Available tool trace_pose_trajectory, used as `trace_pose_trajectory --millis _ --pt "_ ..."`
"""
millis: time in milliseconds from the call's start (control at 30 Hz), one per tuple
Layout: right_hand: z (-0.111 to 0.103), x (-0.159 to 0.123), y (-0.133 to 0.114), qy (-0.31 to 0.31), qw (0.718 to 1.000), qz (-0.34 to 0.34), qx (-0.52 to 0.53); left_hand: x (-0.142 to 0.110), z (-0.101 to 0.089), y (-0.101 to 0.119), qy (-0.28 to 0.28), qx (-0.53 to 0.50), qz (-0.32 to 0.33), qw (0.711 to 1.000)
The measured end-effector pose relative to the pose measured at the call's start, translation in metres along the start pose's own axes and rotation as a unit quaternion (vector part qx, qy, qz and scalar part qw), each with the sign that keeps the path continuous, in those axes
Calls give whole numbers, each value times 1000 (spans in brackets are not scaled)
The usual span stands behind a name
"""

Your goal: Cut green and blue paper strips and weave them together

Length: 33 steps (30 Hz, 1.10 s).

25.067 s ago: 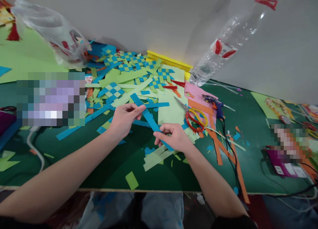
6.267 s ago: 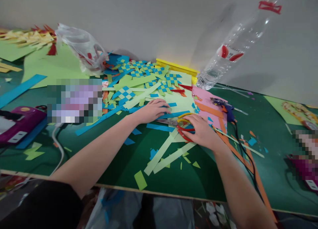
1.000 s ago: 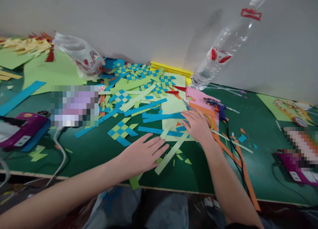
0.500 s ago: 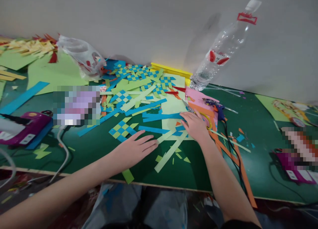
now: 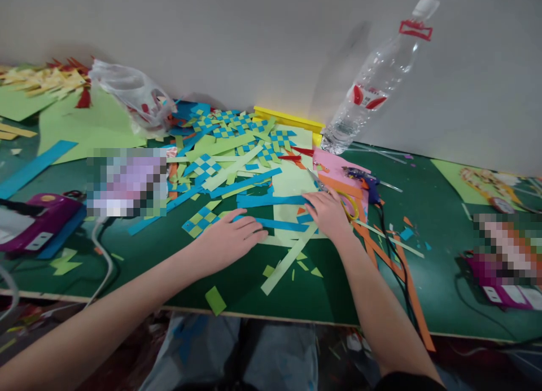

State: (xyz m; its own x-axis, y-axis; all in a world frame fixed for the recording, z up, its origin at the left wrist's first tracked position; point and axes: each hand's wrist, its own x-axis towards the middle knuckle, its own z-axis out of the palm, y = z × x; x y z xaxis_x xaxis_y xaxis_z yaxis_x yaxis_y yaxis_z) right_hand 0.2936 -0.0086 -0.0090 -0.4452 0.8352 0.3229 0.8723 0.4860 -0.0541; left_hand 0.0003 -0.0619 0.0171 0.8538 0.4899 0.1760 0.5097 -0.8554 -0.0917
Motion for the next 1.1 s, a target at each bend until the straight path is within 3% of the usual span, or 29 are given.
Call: trace_pose_trajectory --millis 167,333,467,667,833,1000,1100 --pt "2 1 0 4 1000 6 2 13 -1 -3 -29 8 -13 999" --pt "3 2 0 6 1000 5 2 13 10 -6 0 -18 -17 1000" --pt "1 2 0 2 1000 8 2 11 14 -8 23 -77 -31 996" --pt "1 3 -2 -5 1000 14 3 11 13 -11 14 -172 -55 983" --pt "0 3 -5 22 999 20 13 10 12 -11 20 -229 -86 970" --pt "-7 1 -16 75 988 36 127 11 12 -13 67 -252 -153 953" --pt "-12 0 -27 68 972 12 225 10 14 -16 91 -252 -205 941"
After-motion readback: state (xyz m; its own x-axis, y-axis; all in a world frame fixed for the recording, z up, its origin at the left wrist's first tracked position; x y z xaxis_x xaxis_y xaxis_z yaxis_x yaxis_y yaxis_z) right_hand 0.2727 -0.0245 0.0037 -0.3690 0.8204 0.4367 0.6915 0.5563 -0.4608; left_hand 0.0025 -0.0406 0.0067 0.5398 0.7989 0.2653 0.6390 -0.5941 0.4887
